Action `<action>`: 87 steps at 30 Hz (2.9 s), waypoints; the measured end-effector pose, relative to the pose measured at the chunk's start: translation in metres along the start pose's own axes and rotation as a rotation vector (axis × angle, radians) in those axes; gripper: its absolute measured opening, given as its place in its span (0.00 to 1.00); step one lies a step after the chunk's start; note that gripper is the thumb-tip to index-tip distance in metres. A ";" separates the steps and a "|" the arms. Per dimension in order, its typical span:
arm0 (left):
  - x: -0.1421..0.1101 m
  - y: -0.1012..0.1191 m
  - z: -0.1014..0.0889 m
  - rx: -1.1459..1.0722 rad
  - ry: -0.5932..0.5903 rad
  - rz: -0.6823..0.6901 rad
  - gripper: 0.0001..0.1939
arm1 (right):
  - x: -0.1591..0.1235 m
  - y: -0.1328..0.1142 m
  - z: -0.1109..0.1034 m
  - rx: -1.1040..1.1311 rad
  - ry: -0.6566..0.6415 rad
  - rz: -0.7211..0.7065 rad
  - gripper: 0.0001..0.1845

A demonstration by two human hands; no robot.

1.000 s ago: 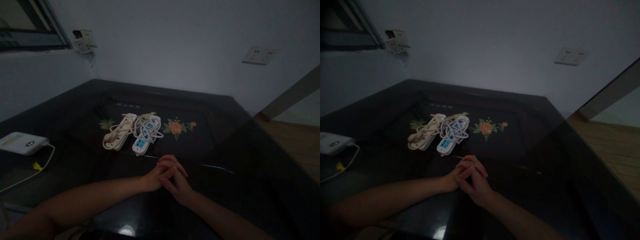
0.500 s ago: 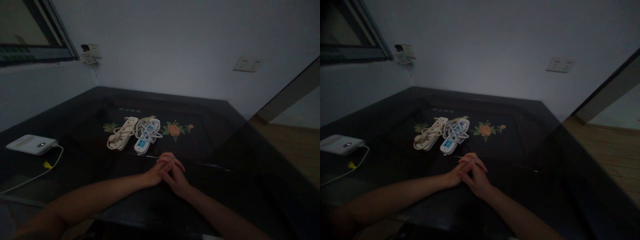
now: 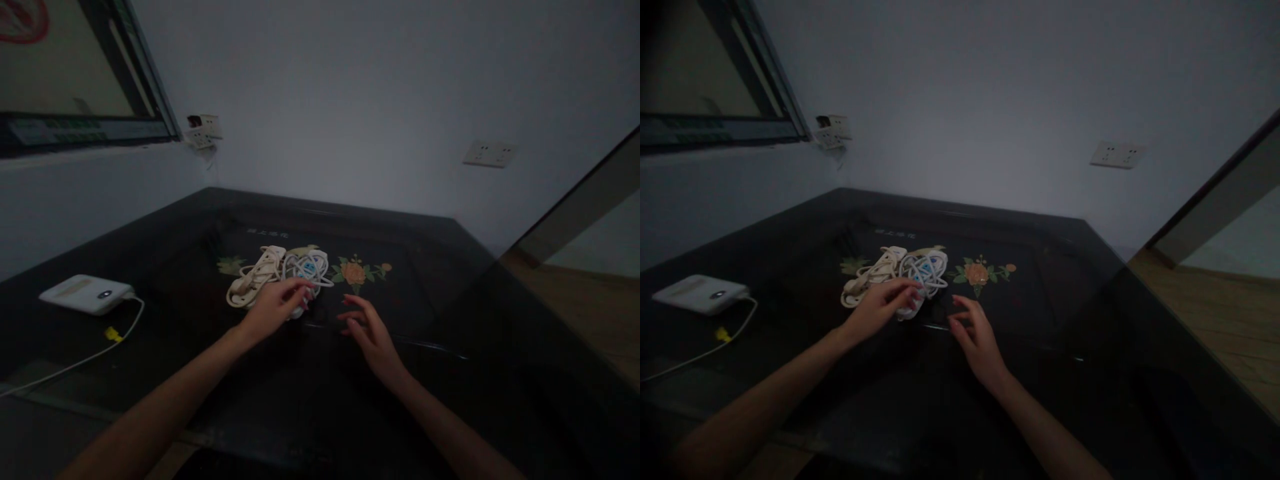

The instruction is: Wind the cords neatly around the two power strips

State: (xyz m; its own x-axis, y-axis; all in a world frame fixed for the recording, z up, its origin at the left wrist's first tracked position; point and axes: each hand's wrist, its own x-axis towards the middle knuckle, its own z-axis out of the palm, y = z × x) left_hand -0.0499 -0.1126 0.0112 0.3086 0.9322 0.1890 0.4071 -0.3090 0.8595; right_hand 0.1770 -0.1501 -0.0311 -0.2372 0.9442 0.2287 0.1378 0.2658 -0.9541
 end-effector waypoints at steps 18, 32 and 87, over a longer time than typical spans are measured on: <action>0.007 -0.046 -0.026 0.411 0.110 -0.168 0.27 | 0.091 0.020 0.044 0.207 0.118 0.285 0.41; 0.009 -0.062 -0.007 0.058 0.055 -0.242 0.36 | 0.088 0.013 0.051 0.464 0.123 0.335 0.27; 0.022 -0.020 0.050 -0.072 0.111 -0.067 0.12 | -0.017 -0.045 -0.069 -0.336 0.360 -0.008 0.12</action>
State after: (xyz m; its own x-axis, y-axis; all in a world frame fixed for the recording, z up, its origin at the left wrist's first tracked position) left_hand -0.0085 -0.0957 -0.0262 0.1843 0.9666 0.1784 0.3591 -0.2351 0.9032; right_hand 0.2415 -0.1649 0.0208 0.1001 0.9335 0.3443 0.4543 0.2650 -0.8505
